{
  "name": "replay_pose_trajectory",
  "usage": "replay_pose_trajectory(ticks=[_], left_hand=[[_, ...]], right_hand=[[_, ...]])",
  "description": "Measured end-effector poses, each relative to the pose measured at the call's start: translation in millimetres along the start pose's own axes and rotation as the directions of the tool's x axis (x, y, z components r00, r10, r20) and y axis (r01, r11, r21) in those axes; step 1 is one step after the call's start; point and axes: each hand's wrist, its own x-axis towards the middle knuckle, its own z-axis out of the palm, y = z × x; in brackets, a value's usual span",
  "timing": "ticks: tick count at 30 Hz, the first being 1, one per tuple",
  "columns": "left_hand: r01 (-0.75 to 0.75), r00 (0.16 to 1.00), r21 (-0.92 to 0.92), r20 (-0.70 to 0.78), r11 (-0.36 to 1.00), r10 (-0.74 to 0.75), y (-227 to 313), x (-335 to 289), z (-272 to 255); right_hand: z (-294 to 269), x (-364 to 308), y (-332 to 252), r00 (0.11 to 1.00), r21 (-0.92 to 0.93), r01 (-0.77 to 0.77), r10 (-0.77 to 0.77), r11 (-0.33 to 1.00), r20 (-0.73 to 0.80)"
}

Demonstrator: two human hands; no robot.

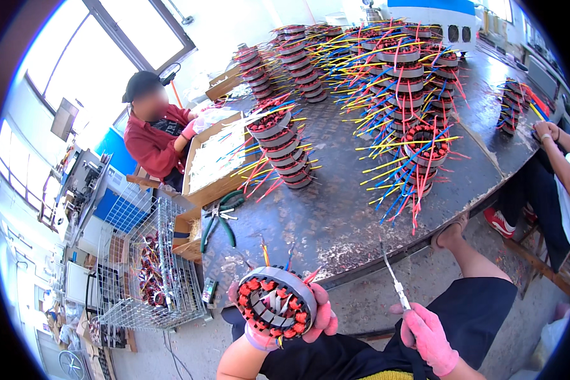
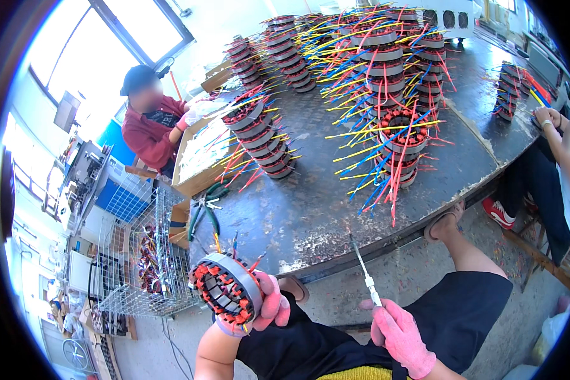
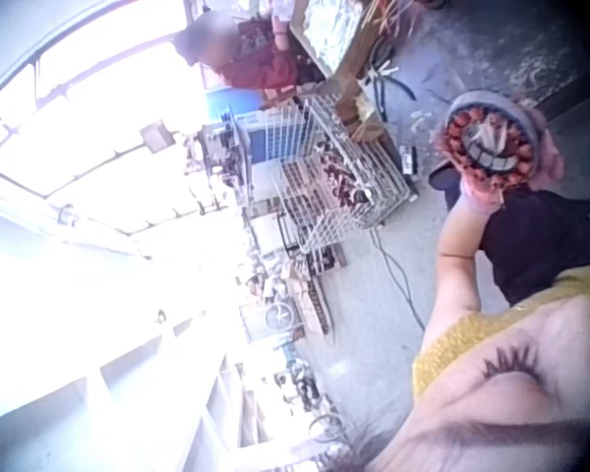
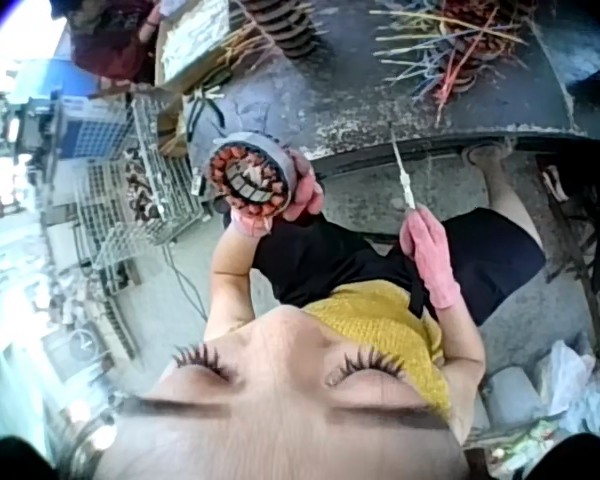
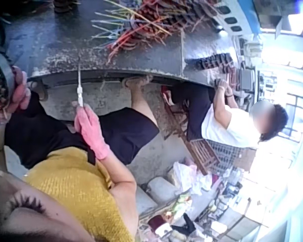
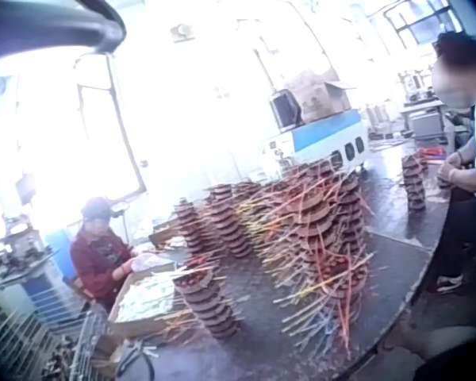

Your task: The person trims wires on a motor stator using pliers and then solders the wire ends with a soldering iron.

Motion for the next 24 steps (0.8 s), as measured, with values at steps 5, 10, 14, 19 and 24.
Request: replay_pose_trajectory(ticks=[5, 10, 14, 19, 24], left_hand=[[-0.002, 1.000, 0.070, 0.004, 0.998, 0.002, -1, -2, -7], [0.042, 0.993, 0.011, -0.110, 0.999, -0.041, -2, -17, -11], [0.086, 0.988, 0.091, -0.139, 0.992, -0.073, 0, -15, -10], [0.071, 0.994, 0.182, -0.094, 0.981, -0.054, -1, -14, -17], [0.064, 0.985, 0.140, -0.165, 0.988, -0.041, -4, -11, -3]], right_hand=[[-1, 1, 3, 1.000, -0.023, 0.017, -0.017, 1.000, 0.002], [-1, 1, 5, 1.000, 0.001, 0.022, -0.022, 1.000, 0.011], [-2, 1, 3, 0.999, -0.015, 0.030, -0.030, 0.999, 0.012], [-2, 1, 4, 0.999, 0.006, 0.033, -0.033, 0.999, 0.013], [0, 1, 1, 1.000, -0.004, 0.031, -0.031, 0.999, 0.001]])
